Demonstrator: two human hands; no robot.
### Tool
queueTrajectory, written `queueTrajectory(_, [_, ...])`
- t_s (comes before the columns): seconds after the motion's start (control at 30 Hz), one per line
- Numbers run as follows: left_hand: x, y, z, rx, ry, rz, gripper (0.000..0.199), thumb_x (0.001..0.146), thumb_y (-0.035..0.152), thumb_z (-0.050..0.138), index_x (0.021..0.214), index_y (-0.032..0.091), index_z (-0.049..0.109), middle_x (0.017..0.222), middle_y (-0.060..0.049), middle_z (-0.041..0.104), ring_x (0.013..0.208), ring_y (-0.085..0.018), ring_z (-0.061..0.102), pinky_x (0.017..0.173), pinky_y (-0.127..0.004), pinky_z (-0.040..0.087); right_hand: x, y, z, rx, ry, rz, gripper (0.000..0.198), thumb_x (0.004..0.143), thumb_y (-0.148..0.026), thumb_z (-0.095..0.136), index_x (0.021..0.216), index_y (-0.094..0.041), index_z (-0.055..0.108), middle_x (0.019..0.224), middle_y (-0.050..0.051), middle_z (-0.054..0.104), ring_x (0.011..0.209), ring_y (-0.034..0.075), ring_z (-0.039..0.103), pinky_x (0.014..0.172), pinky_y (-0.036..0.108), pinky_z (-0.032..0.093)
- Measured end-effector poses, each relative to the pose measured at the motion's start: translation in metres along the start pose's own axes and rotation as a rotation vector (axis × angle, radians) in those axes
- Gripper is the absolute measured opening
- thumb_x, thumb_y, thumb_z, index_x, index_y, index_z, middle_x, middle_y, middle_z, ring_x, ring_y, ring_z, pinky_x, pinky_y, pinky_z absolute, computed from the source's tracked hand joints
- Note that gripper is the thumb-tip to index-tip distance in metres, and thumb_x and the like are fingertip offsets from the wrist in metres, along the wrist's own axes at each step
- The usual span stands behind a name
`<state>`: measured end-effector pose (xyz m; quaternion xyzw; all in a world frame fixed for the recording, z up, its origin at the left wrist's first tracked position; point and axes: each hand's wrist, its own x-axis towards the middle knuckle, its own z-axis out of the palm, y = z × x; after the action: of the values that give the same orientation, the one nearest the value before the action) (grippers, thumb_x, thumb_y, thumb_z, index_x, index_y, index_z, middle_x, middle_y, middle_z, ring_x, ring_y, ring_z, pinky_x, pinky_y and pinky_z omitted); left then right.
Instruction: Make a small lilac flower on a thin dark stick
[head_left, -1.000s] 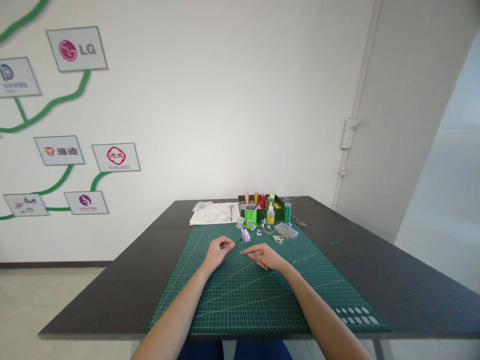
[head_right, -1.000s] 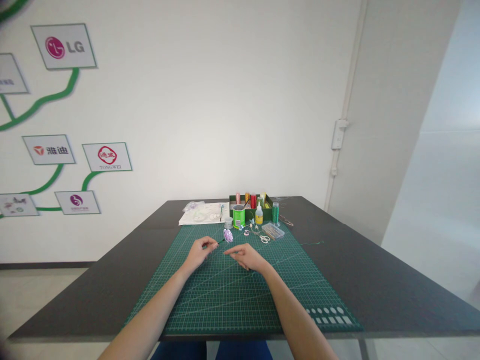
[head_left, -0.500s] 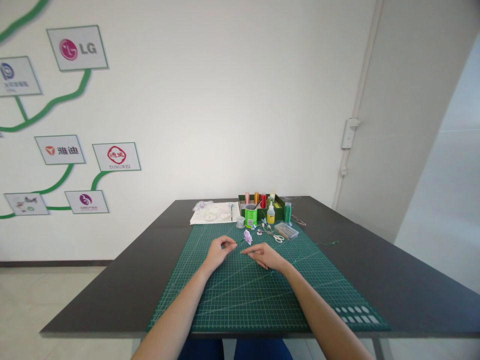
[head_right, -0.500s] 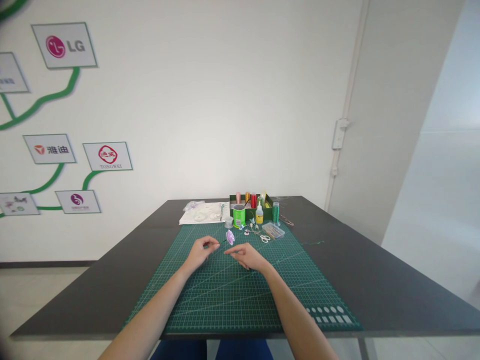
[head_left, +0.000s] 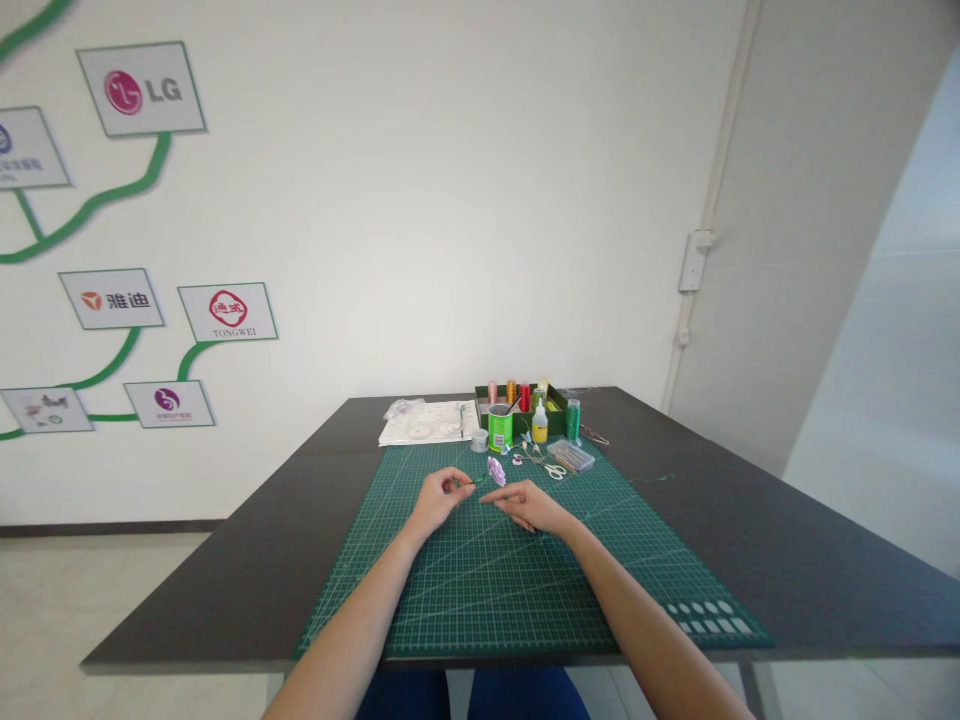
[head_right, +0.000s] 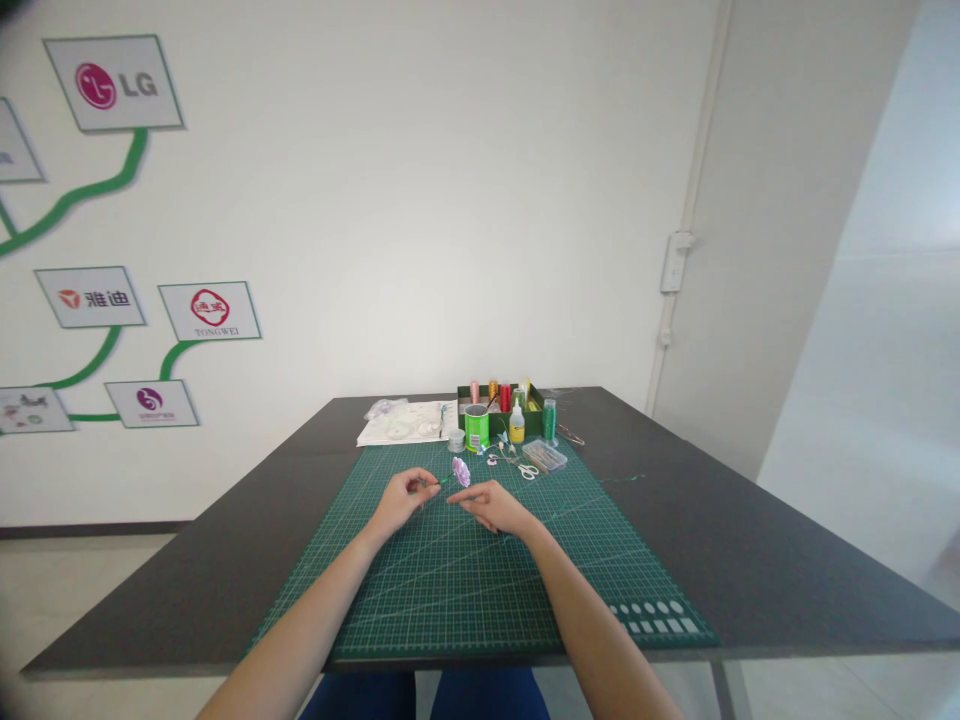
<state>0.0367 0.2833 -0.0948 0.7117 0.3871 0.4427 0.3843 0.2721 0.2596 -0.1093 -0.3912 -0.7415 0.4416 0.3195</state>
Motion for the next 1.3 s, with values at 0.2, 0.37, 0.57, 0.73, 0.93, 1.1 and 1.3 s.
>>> queueTrajectory(0.2, [0.0005, -0.0002, -0.0003, -0.033, 0.0, 0.027, 0.033, 0.076, 0.046, 0.075, 0.085, 0.015, 0.072, 0.064, 0.0, 0.063, 0.054, -0.013, 0.054, 0.058, -0.026, 0.043, -0.0002, -0.0004, -0.0002, 0.001, -0.003, -0.001, 0.053, 0.089, -0.045, 0.06, 0.125, -0.007, 0.074, 0.037, -0.01, 0.042, 0.033, 0.007, 0.033, 0.039, 0.019, 0.027])
queueTrajectory(0.37, [0.0022, -0.0039, -0.0002, -0.043, -0.003, 0.029, 0.034, 0.077, 0.044, 0.075, 0.091, 0.013, 0.076, 0.066, -0.002, 0.066, 0.055, -0.014, 0.055, 0.059, -0.026, 0.044, -0.0002, -0.0001, -0.0002, 0.004, 0.004, -0.007, 0.05, 0.09, -0.043, 0.061, 0.122, -0.008, 0.075, 0.037, -0.01, 0.042, 0.033, 0.007, 0.033, 0.04, 0.019, 0.027])
queueTrajectory(0.57, [0.003, -0.0049, -0.0004, -0.02, 0.01, 0.045, 0.034, 0.077, 0.046, 0.075, 0.086, 0.014, 0.078, 0.076, -0.005, 0.069, 0.057, -0.013, 0.056, 0.058, -0.027, 0.044, 0.0008, 0.0019, -0.0001, 0.003, 0.004, 0.005, 0.051, 0.09, -0.043, 0.06, 0.124, -0.008, 0.074, 0.037, -0.01, 0.042, 0.033, 0.007, 0.033, 0.038, 0.018, 0.027])
queueTrajectory(0.73, [0.0028, -0.0048, -0.0007, -0.01, 0.016, 0.048, 0.033, 0.078, 0.046, 0.075, 0.084, 0.013, 0.076, 0.07, -0.003, 0.067, 0.056, -0.014, 0.056, 0.059, -0.027, 0.045, 0.0004, 0.0005, 0.0, 0.003, 0.004, 0.002, 0.051, 0.09, -0.042, 0.059, 0.125, -0.007, 0.074, 0.038, -0.009, 0.043, 0.033, 0.007, 0.032, 0.038, 0.019, 0.027])
queueTrajectory(0.93, [0.0026, -0.0049, 0.0005, -0.02, 0.005, 0.057, 0.031, 0.079, 0.044, 0.074, 0.083, 0.013, 0.074, 0.063, -0.001, 0.063, 0.053, -0.014, 0.056, 0.059, -0.027, 0.046, -0.0004, -0.0017, -0.0003, -0.002, 0.004, 0.005, 0.05, 0.09, -0.042, 0.06, 0.124, -0.007, 0.074, 0.038, -0.01, 0.042, 0.033, 0.007, 0.032, 0.039, 0.019, 0.026])
queueTrajectory(1.1, [0.002, -0.0059, 0.0021, -0.027, 0.0, 0.053, 0.03, 0.079, 0.043, 0.072, 0.085, 0.013, 0.071, 0.056, 0.002, 0.059, 0.05, -0.014, 0.054, 0.057, -0.026, 0.045, -0.0007, -0.0028, -0.0005, -0.001, -0.001, 0.01, 0.052, 0.089, -0.042, 0.059, 0.125, -0.007, 0.074, 0.039, -0.009, 0.043, 0.033, 0.007, 0.032, 0.039, 0.019, 0.026])
queueTrajectory(1.3, [0.0012, -0.0051, 0.0028, -0.014, 0.009, 0.042, 0.029, 0.081, 0.042, 0.072, 0.087, 0.014, 0.07, 0.056, 0.003, 0.059, 0.049, -0.013, 0.055, 0.056, -0.026, 0.046, -0.0005, -0.0035, 0.0002, 0.009, 0.005, 0.006, 0.051, 0.089, -0.04, 0.058, 0.124, -0.007, 0.074, 0.039, -0.009, 0.044, 0.034, 0.007, 0.034, 0.041, 0.019, 0.028])
